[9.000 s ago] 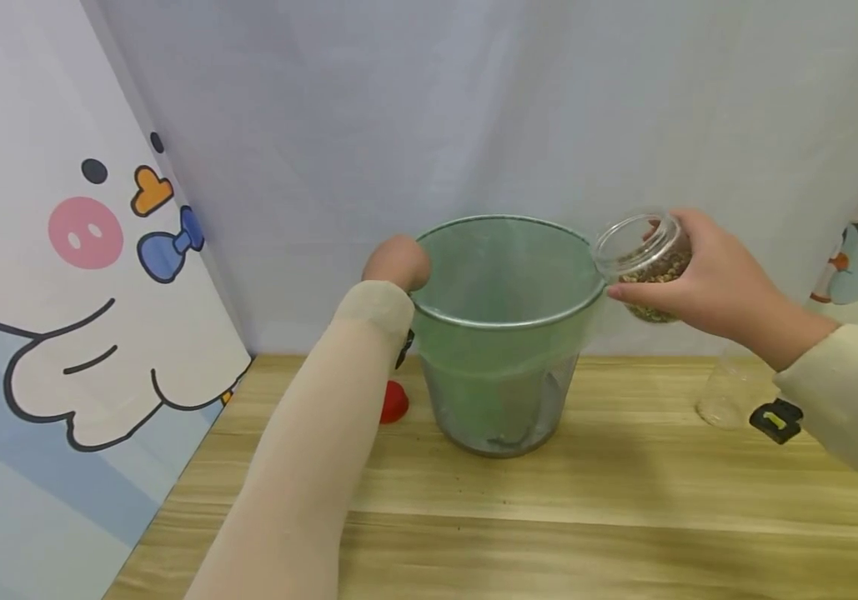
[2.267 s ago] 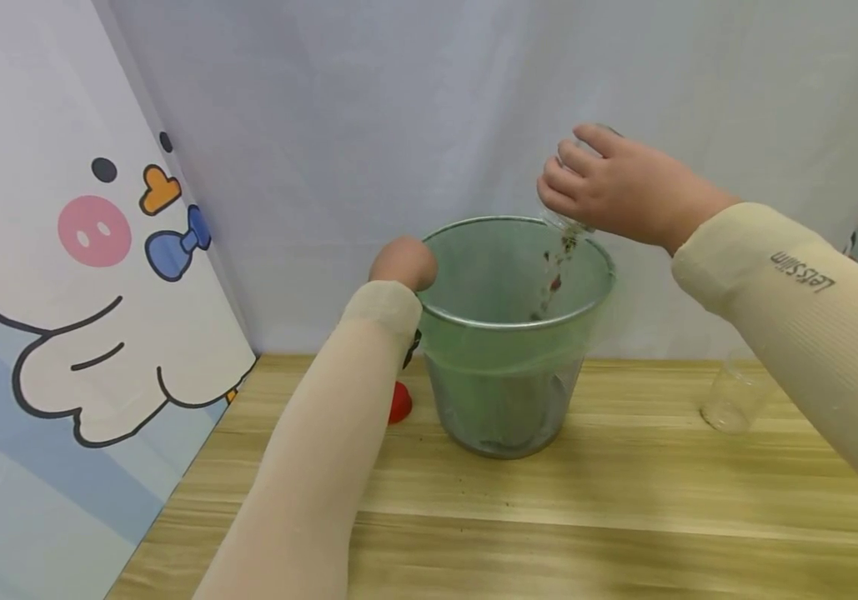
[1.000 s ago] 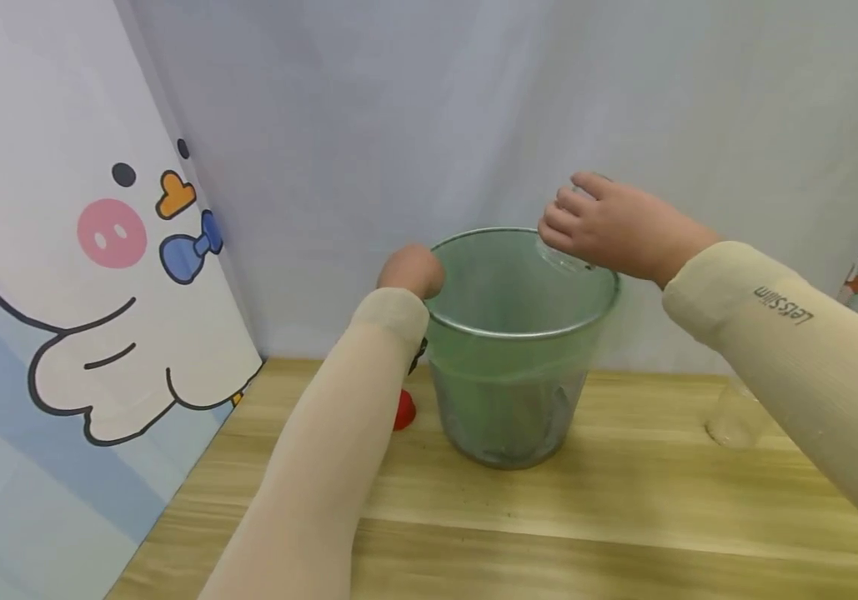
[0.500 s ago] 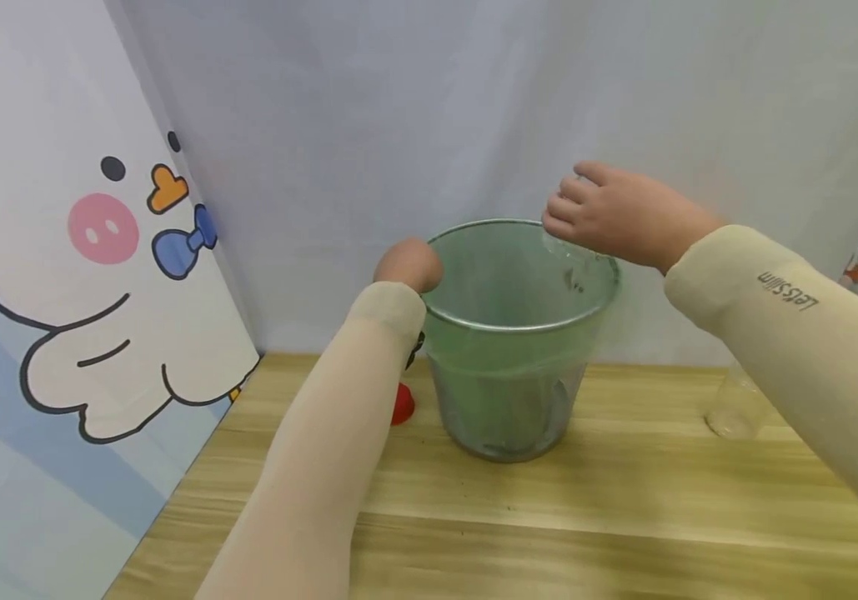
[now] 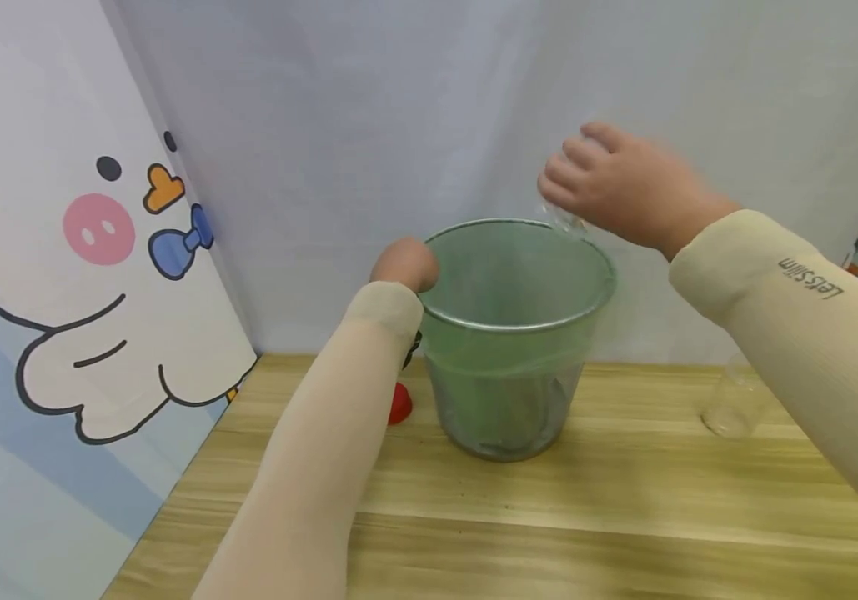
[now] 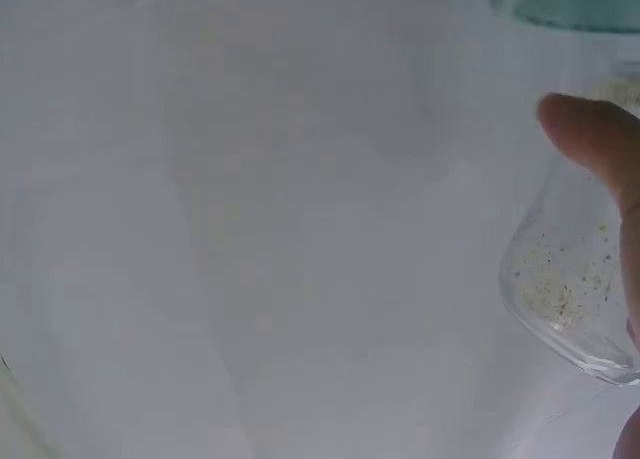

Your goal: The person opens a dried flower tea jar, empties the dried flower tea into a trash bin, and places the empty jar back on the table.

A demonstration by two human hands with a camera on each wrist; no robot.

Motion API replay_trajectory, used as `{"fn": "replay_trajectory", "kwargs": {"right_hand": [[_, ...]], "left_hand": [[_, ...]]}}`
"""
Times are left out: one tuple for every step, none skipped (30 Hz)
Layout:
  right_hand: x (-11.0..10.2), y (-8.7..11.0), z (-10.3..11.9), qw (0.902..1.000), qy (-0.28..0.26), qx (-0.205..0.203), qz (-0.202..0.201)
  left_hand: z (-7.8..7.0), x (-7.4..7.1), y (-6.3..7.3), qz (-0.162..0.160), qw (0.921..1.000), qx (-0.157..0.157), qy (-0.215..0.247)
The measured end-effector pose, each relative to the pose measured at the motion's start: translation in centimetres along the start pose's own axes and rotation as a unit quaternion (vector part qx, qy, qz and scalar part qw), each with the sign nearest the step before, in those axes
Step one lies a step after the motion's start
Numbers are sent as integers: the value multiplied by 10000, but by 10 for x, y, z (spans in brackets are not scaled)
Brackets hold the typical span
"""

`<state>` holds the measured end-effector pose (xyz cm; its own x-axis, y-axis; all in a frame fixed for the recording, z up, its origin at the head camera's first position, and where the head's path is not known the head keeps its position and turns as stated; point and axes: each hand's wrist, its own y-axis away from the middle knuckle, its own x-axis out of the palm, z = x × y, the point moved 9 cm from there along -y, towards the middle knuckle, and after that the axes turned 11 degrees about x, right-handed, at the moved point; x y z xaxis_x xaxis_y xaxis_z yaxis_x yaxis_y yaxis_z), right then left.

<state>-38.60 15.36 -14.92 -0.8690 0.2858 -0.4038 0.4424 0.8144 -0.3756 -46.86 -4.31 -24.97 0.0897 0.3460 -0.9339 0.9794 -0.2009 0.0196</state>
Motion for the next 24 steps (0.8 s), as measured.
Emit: {"fn": "replay_trajectory", "kwargs": {"right_hand": [[1, 0, 3, 9999, 87, -141, 22], [2, 0, 7, 9993, 174, -312, 88], [4, 1, 11, 9985, 258, -467, 115], [5, 1, 13, 9981, 286, -521, 151], [6, 1, 14, 9983, 262, -483, 176], [7, 1, 14, 9985, 268, -438, 200], [9, 1, 15, 9984, 283, -419, 236], [10, 2, 15, 9983, 315, -424, 253], [10, 2, 17, 9981, 351, -443, 255], [11, 2, 17, 9980, 359, -457, 263], [11, 3, 18, 9979, 354, -463, 267], [12, 3, 18, 9979, 347, -471, 267], [12, 3, 19, 9980, 336, -472, 259], [12, 4, 19, 9981, 322, -470, 249], [13, 4, 18, 9982, 312, -466, 235], [13, 5, 18, 9983, 295, -459, 226], [13, 5, 18, 9983, 291, -453, 222], [13, 5, 18, 9983, 292, -453, 221], [13, 5, 17, 9983, 291, -447, 220], [14, 5, 17, 9983, 287, -448, 229], [14, 6, 17, 9982, 297, -459, 247], [15, 6, 18, 9980, 309, -484, 277], [15, 6, 18, 9977, 306, -523, 296], [15, 6, 18, 9976, 280, -542, 319]], "left_hand": [[1, 0, -1, 8, 10000, -26, -6], [3, 0, -2, 13, 10000, -49, -4], [4, 0, -2, 10, 10000, -78, 16], [6, 0, -3, 12, 9999, -98, 47], [6, 0, -4, 4, 9999, -91, 56], [7, 1, -5, -12, 9999, -88, 72], [7, 1, -5, -25, 9999, -73, 73], [8, 1, -6, -38, 9999, -67, 106], [8, 1, -6, -59, 9999, -57, 123], [8, 1, -6, -81, 9999, -49, 138], [8, 1, -6, -103, 9998, -44, 133], [7, 1, -5, -115, 9998, -45, 139], [7, 1, -5, -117, 9998, -47, 143], [7, 1, -5, -117, 9998, -50, 150], [6, 1, -4, -123, 9998, -45, 139], [6, 1, -4, -129, 9998, -42, 125], [5, 1, -3, -117, 9999, -48, 113], [4, 1, -3, -110, 9999, -51, 103], [4, 1, -2, -105, 9999, -60, 85], [3, 1, -2, -97, 9999, -69, 90], [3, 0, -2, -90, 9999, -80, 97], [3, 0, -1, -82, 9999, -89, 102], [2, 0, -1, -77, 9999, -92, 103], [2, 0, 0, -77, 9999, -101, 117]]}}
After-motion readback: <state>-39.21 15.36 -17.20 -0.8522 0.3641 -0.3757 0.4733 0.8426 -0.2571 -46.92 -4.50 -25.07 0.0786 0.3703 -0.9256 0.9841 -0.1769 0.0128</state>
